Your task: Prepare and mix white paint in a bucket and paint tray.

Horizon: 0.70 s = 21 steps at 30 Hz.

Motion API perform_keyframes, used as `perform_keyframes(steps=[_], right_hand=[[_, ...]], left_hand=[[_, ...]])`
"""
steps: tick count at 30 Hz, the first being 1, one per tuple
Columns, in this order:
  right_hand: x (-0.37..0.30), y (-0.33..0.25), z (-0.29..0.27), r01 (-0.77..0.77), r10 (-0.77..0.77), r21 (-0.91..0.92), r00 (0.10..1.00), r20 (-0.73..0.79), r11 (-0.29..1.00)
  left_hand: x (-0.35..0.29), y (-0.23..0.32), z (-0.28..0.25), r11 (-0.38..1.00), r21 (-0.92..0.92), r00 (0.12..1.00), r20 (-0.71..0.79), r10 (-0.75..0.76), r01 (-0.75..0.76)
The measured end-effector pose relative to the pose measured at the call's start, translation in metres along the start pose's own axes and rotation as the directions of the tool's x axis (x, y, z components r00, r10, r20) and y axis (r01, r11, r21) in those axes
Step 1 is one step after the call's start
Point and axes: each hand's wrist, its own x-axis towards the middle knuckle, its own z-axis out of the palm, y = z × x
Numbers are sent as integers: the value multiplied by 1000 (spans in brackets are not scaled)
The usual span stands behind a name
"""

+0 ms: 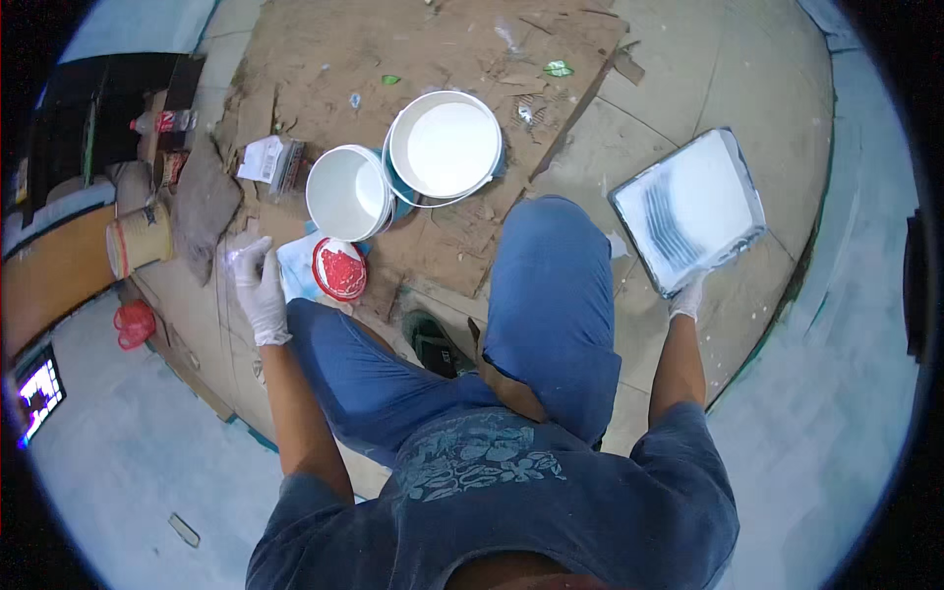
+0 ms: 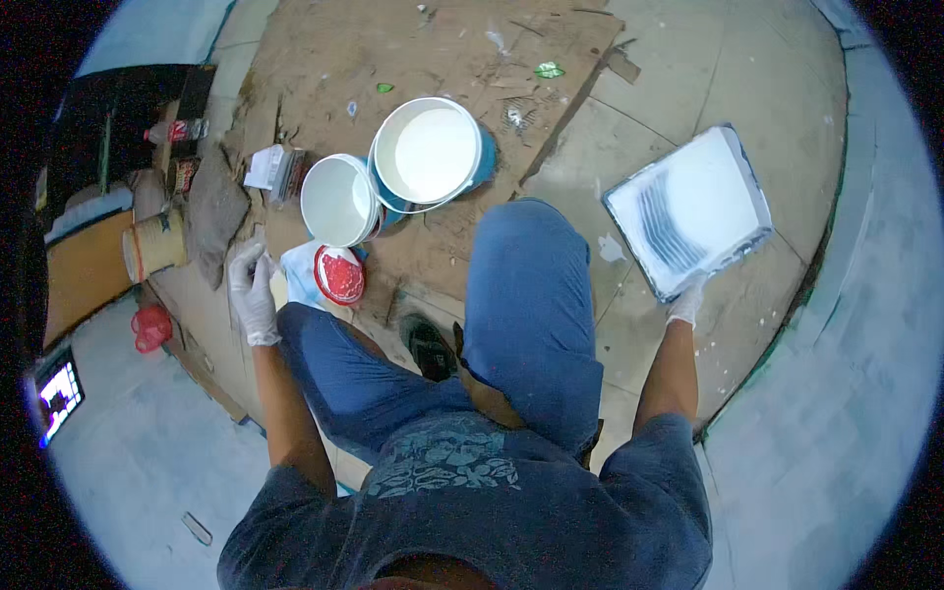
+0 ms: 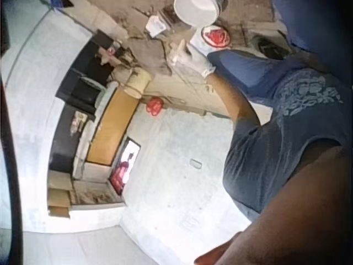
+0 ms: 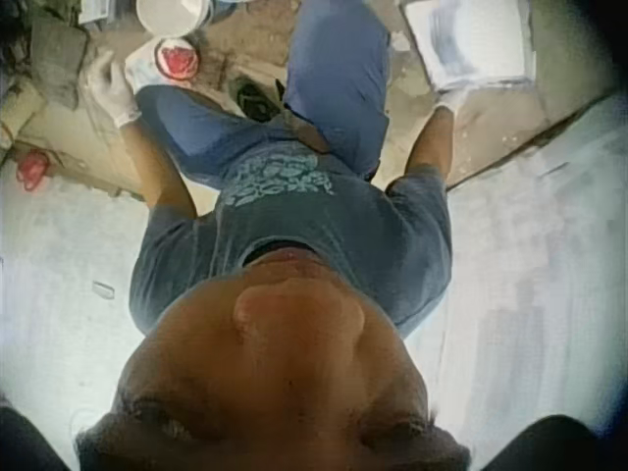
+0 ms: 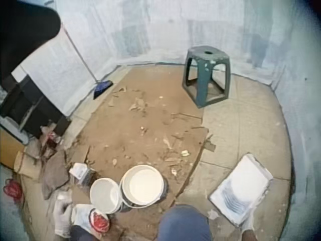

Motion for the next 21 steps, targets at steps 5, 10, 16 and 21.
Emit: perform_keyframes(steps=[5,10,16,21], right_hand=[[30,12,-53,24,-23,111,1000,-14,994],[43,33,-39,204,-522,-919,853,-2,338],[15,2,-21,249,-564,-730,796,-220,636],[-4,-13,-6,123,-540,-920,835,-108,373]], left_hand=[[-15,8,12,985,104,991,38,132,-135],[-18,12,17,975,163,989,35,144,-148],[-13,30,34,969,153,980,85,183,-194],[-12,29,38,956,205,976,114,187,-208]])
